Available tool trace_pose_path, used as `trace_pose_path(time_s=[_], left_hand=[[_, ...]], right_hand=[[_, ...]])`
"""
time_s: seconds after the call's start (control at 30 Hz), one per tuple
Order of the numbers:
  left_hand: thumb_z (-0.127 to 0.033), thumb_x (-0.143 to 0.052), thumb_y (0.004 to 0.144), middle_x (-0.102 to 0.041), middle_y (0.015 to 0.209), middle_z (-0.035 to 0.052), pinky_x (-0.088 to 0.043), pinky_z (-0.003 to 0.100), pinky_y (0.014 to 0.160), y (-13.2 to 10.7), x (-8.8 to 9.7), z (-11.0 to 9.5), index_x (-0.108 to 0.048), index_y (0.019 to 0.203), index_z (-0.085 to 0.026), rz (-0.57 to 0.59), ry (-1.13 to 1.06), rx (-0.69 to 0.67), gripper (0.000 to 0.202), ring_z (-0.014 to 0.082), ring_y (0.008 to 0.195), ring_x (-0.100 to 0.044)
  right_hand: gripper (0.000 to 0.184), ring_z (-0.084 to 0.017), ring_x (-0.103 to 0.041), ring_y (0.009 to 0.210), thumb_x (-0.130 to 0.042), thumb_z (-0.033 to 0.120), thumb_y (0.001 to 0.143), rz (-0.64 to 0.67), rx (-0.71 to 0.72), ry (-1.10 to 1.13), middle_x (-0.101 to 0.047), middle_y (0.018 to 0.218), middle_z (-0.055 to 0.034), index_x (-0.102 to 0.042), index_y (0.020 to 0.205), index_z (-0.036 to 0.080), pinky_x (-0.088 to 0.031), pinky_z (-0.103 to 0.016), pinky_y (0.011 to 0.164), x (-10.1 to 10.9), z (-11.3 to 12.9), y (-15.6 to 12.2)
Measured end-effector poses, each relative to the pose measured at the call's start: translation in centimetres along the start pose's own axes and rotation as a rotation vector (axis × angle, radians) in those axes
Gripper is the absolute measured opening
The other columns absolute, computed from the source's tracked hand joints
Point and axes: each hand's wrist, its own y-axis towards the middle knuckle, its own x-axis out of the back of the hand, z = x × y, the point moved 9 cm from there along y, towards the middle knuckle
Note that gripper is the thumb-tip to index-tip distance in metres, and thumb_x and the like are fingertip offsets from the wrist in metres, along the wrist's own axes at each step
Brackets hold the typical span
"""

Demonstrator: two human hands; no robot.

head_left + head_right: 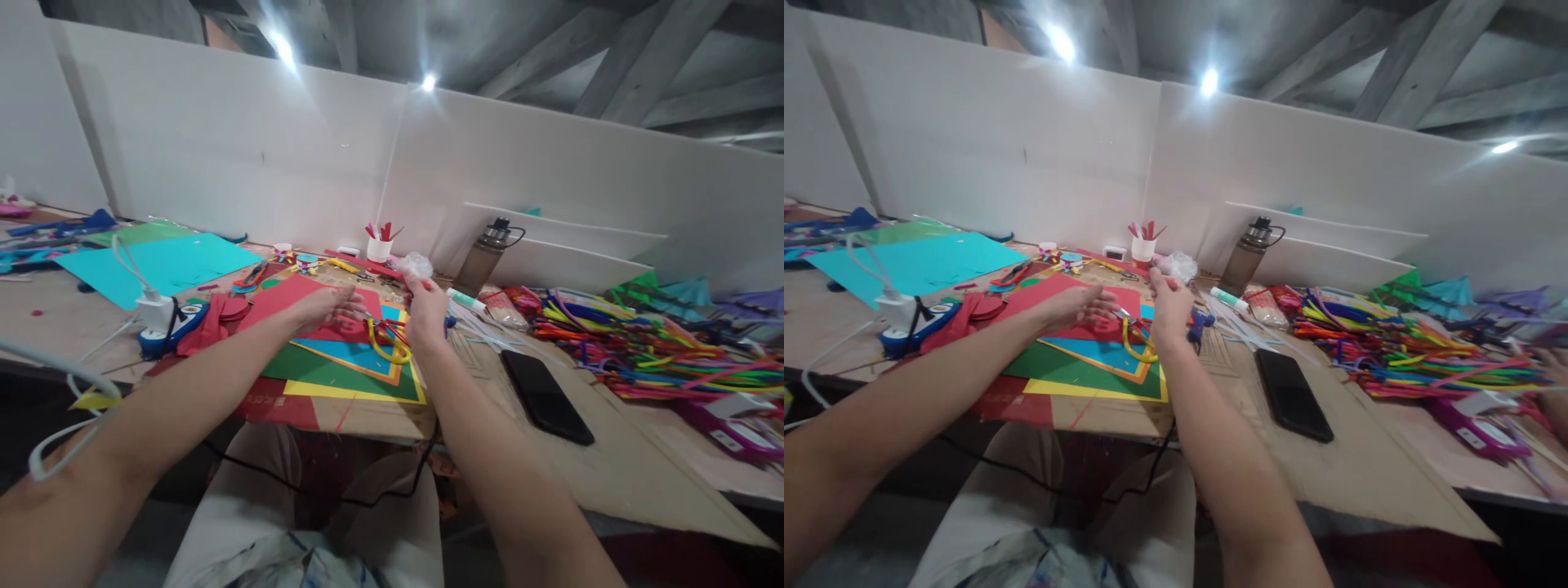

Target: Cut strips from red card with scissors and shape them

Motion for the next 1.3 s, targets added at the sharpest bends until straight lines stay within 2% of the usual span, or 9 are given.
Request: trace_pose_path(time_s=[0.1, 0.2, 0.33, 0.5, 0.63, 0.83, 1.03, 1.2, 1.3], left_hand=[[-0.058, -0.07, 0.075, -0.066, 0.123, 0.0182, -0.053, 0.025, 0.068, 0.0, -2.6, -0.3, -0.069, 0.107, -0.014, 0.016, -0.081, -0.104, 0.055, 0.0185, 0.091, -0.07], [-0.051, -0.073, 0.077, -0.072, 0.111, 0.0151, -0.053, 0.026, 0.07, -0.2, -3.0, -1.7, -0.071, 0.098, -0.013, -0.053, -0.18, -0.238, 0.044, 0.0191, 0.09, -0.07], [-0.039, -0.073, 0.079, -0.075, 0.085, 0.011, -0.05, 0.024, 0.066, -0.5, -0.8, -2.1, -0.07, 0.083, -0.012, -0.246, -0.243, -0.24, 0.027, 0.0188, 0.082, -0.072], [-0.035, -0.075, 0.078, -0.071, 0.068, 0.005, -0.047, 0.02, 0.058, -0.9, 2.1, -2.2, -0.065, 0.073, -0.013, -0.394, -0.245, -0.211, 0.025, 0.0115, 0.061, -0.067], [-0.038, -0.072, 0.08, -0.07, 0.069, 0.0041, -0.043, 0.018, 0.053, -1.1, 3.7, -2.9, -0.065, 0.073, -0.012, -0.423, -0.179, -0.254, 0.027, 0.0072, 0.054, -0.06], [-0.036, -0.07, 0.08, -0.071, 0.071, 0.0041, -0.042, 0.019, 0.054, -0.8, 5.7, -2.9, -0.065, 0.075, -0.014, -0.462, -0.181, -0.228, 0.024, 0.0086, 0.057, -0.062], [-0.041, -0.078, 0.072, -0.07, 0.07, 0.0053, -0.042, 0.02, 0.055, -0.4, 4.1, -2.4, -0.07, 0.072, -0.012, -0.297, -0.073, -0.139, 0.03, 0.0082, 0.057, -0.058], [-0.041, -0.084, 0.064, -0.069, 0.068, 0.0078, -0.042, 0.022, 0.057, -0.3, 1.6, -1.5, -0.073, 0.068, -0.009, -0.19, -0.021, -0.091, 0.034, 0.0104, 0.059, -0.058], [-0.043, -0.083, 0.064, -0.07, 0.07, 0.0083, -0.041, 0.023, 0.056, -0.3, 1.5, -1.7, -0.073, 0.067, -0.01, -0.186, -0.037, -0.108, 0.034, 0.0103, 0.058, -0.056]], right_hand=[[0.039, -0.01, -0.047, 0.056, -0.069, 0.057, 0.067, 0.007, 0.041, 0.035, -0.057, 0.061, 0.0029, -0.057, 0.066, 0.019, -0.041, -0.024, 0.057, -1.2, -0.5, -1.2], [0.033, -0.011, -0.051, 0.059, -0.068, 0.05, 0.068, 0.088, 0.042, 0.001, -0.061, 0.063, 0.0016, -0.061, 0.068, 0.018, -0.042, -0.025, 0.06, -2.6, -1.0, -2.2], [0.028, -0.013, -0.053, 0.064, -0.066, 0.046, 0.07, 0.193, 0.084, -0.095, -0.063, 0.068, 0.0002, -0.064, 0.07, 0.018, -0.041, -0.025, 0.063, -4.0, -1.0, -3.0], [0.022, -0.013, -0.048, 0.06, -0.06, 0.037, 0.075, 0.388, 0.106, -0.262, -0.059, 0.061, 0.0025, -0.065, 0.063, 0.019, -0.037, -0.025, 0.059, -5.6, -1.1, -4.0], [0.025, -0.011, -0.037, 0.051, -0.063, 0.035, 0.074, 0.521, 0.057, -0.397, -0.046, 0.05, 0.0052, -0.06, 0.055, 0.019, -0.028, -0.026, 0.052, -6.5, -2.0, -5.0], [0.026, -0.012, -0.046, 0.053, -0.059, 0.039, 0.078, 0.645, -0.033, -0.429, -0.056, 0.057, 0.0021, -0.066, 0.063, 0.019, -0.033, -0.025, 0.053, -7.0, -3.3, -5.4], [0.049, -0.015, -0.053, 0.06, -0.043, 0.058, 0.087, 0.602, 0.068, -0.413, -0.061, 0.063, -0.0021, -0.063, 0.066, 0.018, -0.038, -0.026, 0.056, -6.7, -2.8, -4.4], [0.042, -0.01, -0.036, 0.05, -0.054, 0.05, 0.082, 0.678, 0.033, -0.514, -0.042, 0.051, 0.0043, -0.047, 0.054, 0.019, -0.029, -0.025, 0.053, -7.4, -3.2, -5.6], [0.037, -0.01, -0.034, 0.051, -0.054, 0.046, 0.08, 0.694, 0.016, -0.47, -0.039, 0.05, 0.005, -0.047, 0.054, 0.02, -0.029, -0.025, 0.053, -7.7, -3.2, -6.0]])
